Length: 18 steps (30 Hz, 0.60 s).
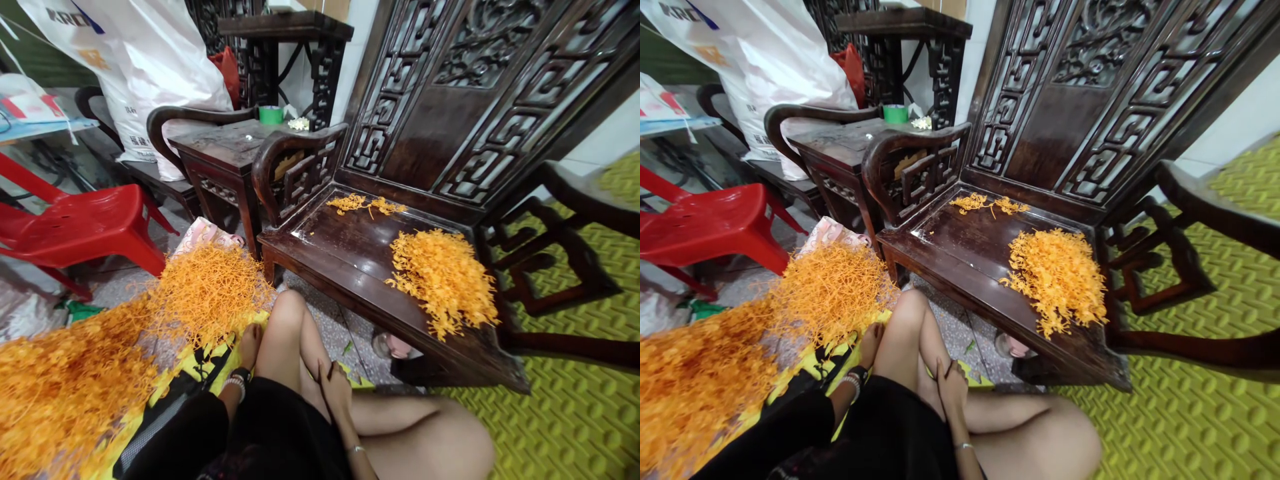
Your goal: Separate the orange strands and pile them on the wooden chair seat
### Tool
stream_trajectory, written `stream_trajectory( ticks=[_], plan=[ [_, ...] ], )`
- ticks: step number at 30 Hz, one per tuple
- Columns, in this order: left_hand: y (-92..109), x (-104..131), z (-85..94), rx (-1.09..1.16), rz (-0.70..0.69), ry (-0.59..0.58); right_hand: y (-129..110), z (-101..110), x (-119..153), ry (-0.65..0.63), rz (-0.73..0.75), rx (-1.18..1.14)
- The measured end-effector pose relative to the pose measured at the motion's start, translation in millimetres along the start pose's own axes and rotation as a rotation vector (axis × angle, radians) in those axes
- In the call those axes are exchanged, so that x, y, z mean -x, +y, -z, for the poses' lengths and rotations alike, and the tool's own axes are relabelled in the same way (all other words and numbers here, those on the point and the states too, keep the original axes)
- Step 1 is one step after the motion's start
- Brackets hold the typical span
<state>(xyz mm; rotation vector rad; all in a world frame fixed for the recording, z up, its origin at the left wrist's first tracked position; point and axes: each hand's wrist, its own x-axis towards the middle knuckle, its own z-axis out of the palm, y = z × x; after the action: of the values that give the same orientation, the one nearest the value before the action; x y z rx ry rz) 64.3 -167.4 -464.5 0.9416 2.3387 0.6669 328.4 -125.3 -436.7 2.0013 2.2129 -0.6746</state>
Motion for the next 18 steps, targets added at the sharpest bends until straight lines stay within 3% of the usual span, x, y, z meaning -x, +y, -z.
stream_trajectory(
  ticks=[18],
  plan=[
    [-15,-17,-21.6,0.015,0.137,0.082,1,-7,-1,0.007,-0.032,-0.041]
  ],
)
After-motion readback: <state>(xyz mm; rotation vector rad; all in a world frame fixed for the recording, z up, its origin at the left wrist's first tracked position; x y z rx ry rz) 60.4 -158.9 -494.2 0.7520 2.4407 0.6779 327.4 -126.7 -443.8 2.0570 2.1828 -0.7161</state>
